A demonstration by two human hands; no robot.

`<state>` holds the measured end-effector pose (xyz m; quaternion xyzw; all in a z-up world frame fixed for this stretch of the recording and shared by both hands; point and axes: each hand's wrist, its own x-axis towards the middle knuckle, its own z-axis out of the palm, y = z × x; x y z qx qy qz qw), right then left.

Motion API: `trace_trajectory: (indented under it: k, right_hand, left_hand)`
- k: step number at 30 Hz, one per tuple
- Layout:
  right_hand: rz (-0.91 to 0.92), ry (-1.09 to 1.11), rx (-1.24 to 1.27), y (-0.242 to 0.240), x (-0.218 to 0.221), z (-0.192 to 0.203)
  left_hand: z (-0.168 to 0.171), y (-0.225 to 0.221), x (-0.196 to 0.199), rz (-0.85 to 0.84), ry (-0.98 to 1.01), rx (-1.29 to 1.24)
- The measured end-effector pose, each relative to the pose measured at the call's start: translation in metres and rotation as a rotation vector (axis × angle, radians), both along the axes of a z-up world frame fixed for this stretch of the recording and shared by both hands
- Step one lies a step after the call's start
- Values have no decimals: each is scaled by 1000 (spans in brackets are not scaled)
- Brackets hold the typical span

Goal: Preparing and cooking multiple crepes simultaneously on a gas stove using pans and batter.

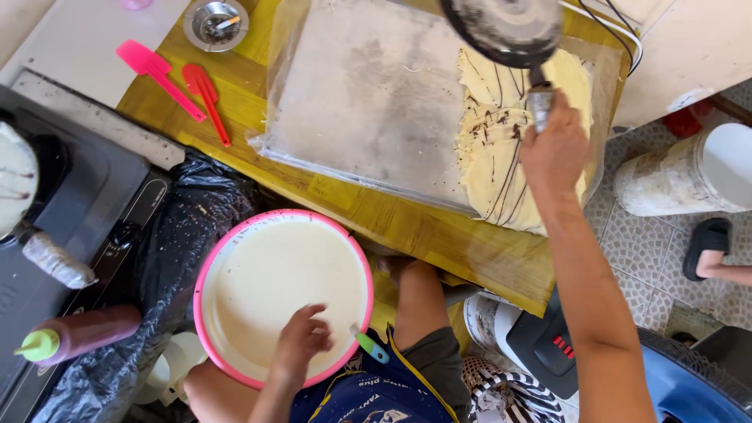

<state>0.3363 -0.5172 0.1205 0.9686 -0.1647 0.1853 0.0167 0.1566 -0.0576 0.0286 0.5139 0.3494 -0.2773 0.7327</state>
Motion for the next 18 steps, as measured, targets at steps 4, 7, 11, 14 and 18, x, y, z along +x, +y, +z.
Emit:
trace_trajectory:
  k: [4, 7, 11, 14, 18]
  right_hand:
    - [36, 179, 1061, 134, -28, 46]
    - [406, 331, 1429, 232, -79, 17]
    - [760, 433, 1499, 381, -151, -123]
    - [1195, 522, 1614, 481, -164, -181]
    - [1042, 379, 1399, 599, -116, -143]
  left_hand:
    - [30, -45, 21, -283, -339, 127]
    - [86, -36, 28, -284, -692, 144]
    - [44, 35, -20, 131, -692, -11]
    - [42, 130, -90, 455, -506, 218]
    - [44, 245, -182, 614, -383, 545]
